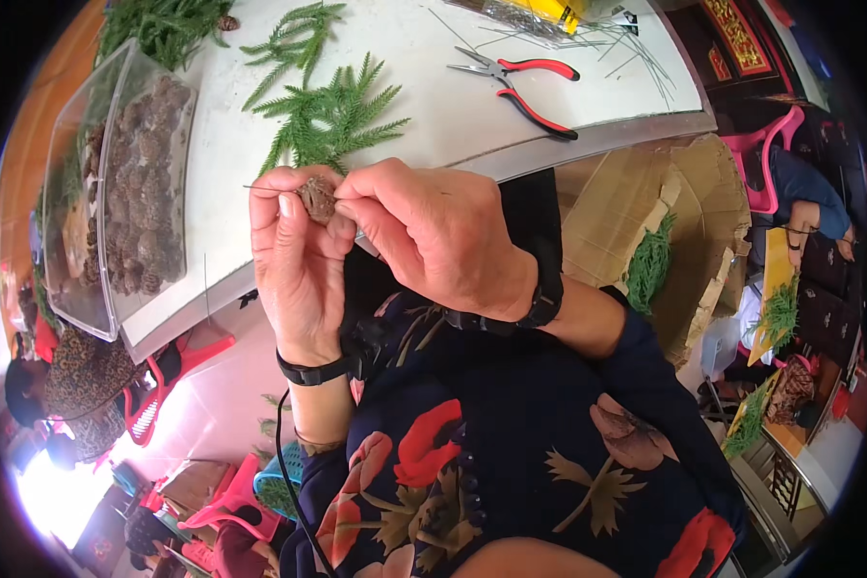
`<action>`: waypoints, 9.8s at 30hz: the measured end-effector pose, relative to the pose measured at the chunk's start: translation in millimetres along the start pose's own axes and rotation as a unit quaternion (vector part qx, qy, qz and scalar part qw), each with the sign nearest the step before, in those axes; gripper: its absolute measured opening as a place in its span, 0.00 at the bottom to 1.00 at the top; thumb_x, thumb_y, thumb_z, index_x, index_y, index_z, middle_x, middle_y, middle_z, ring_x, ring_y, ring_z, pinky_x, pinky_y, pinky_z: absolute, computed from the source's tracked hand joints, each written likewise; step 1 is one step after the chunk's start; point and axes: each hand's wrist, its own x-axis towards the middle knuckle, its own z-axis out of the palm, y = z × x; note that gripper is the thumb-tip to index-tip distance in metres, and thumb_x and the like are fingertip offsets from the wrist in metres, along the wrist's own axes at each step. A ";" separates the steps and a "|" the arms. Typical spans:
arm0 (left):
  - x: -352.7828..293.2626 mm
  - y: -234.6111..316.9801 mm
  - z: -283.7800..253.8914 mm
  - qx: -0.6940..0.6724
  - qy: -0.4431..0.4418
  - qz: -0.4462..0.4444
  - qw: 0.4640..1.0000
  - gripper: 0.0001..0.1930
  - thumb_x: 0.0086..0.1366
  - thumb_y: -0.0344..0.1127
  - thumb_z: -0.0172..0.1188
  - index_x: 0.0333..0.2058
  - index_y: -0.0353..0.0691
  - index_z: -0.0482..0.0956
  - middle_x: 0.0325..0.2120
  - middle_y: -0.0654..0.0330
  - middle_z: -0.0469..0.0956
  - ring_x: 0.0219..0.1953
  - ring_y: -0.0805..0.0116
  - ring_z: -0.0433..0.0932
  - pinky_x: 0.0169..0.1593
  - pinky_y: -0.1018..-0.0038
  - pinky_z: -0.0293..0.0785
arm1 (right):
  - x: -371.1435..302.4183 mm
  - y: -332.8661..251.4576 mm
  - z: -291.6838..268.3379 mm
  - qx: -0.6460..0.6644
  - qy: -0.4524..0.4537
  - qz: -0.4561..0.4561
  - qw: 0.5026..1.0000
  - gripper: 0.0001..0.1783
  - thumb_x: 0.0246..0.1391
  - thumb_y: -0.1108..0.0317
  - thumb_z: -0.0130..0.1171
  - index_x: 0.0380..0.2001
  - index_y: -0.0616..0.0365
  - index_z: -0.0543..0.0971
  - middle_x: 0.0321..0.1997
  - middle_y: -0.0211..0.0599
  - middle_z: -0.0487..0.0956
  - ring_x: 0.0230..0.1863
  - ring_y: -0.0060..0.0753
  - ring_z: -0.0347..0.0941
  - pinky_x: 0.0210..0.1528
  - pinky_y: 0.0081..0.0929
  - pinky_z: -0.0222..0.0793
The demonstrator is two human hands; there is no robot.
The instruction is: Assembling artificial plant components by wiring small brown pods to green leaf stems and trimming the wire.
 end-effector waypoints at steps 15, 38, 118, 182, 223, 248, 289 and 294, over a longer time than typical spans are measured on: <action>3.5 -6.2 -5.3 -0.181 -0.037 -0.031 0.982 0.11 0.73 0.39 0.46 0.50 0.41 0.64 0.38 0.50 0.69 0.22 0.75 0.63 0.26 0.83 0.64 | -0.2 4.4 2.5 0.045 0.026 0.007 0.999 0.04 0.52 0.77 0.61 0.32 0.59 0.76 0.22 0.35 0.78 0.19 0.33 0.74 0.21 0.24 0.67; -2.2 -9.6 -7.8 -0.120 -0.065 -0.056 0.989 0.11 0.72 0.39 0.49 0.48 0.40 0.65 0.41 0.50 0.72 0.22 0.73 0.65 0.25 0.83 0.66 | 7.0 15.4 -13.7 0.059 -0.040 0.000 0.997 0.03 0.54 0.78 0.57 0.32 0.58 0.76 0.22 0.33 0.77 0.20 0.31 0.73 0.22 0.23 0.66; -6.2 -3.2 18.4 0.100 0.061 -0.154 0.981 0.10 0.66 0.37 0.46 0.36 0.36 0.71 0.23 0.67 0.65 0.22 0.80 0.58 0.25 0.83 0.52 | 15.0 12.0 -19.8 0.370 -0.078 0.320 0.869 0.12 0.52 0.78 0.64 0.41 0.65 0.78 0.31 0.31 0.82 0.32 0.13 0.76 0.34 0.10 0.71; -20.9 -5.0 30.7 0.253 0.011 -0.139 0.957 0.07 0.70 0.33 0.53 0.42 0.37 0.71 0.26 0.70 0.67 0.25 0.83 0.60 0.28 0.84 0.53 | 18.8 39.1 -61.5 0.034 -0.231 -0.105 0.967 0.14 0.48 0.78 0.62 0.40 0.54 0.79 0.36 0.33 0.75 0.29 0.35 0.75 0.28 0.24 0.68; 81.3 23.1 -9.6 0.816 0.014 0.300 0.493 0.09 0.58 0.29 0.61 0.38 0.38 0.78 0.32 0.55 0.77 0.34 0.53 0.74 0.39 0.66 0.70 | -16.5 28.7 -52.9 0.416 -0.044 0.426 0.802 0.06 0.58 0.68 0.58 0.34 0.59 0.80 0.23 0.21 0.72 0.25 0.12 0.62 0.27 0.12 0.55; 35.1 29.3 15.6 0.485 0.158 0.281 0.813 0.11 0.58 0.23 0.64 0.41 0.34 0.76 0.33 0.64 0.77 0.33 0.78 0.74 0.38 0.82 0.70 | -15.2 21.5 -53.2 0.438 -0.050 0.386 0.810 0.06 0.60 0.69 0.55 0.35 0.59 0.78 0.31 0.25 0.80 0.25 0.10 0.62 0.28 0.12 0.54; 15.2 10.1 24.5 0.371 0.213 0.114 0.897 0.12 0.59 0.24 0.65 0.42 0.28 0.79 0.32 0.61 0.80 0.32 0.79 0.76 0.38 0.83 0.74 | 19.8 1.7 -13.4 0.042 -0.020 0.132 0.990 0.05 0.46 0.75 0.60 0.24 0.61 0.74 0.21 0.32 0.77 0.13 0.25 0.70 0.17 0.24 0.60; 13.7 8.8 22.5 0.373 0.208 0.092 0.899 0.11 0.59 0.25 0.64 0.41 0.29 0.79 0.33 0.61 0.80 0.34 0.79 0.76 0.39 0.83 0.73 | 20.6 2.7 -14.0 0.027 -0.035 0.122 0.991 0.05 0.46 0.74 0.61 0.24 0.60 0.74 0.21 0.33 0.77 0.13 0.26 0.69 0.17 0.25 0.60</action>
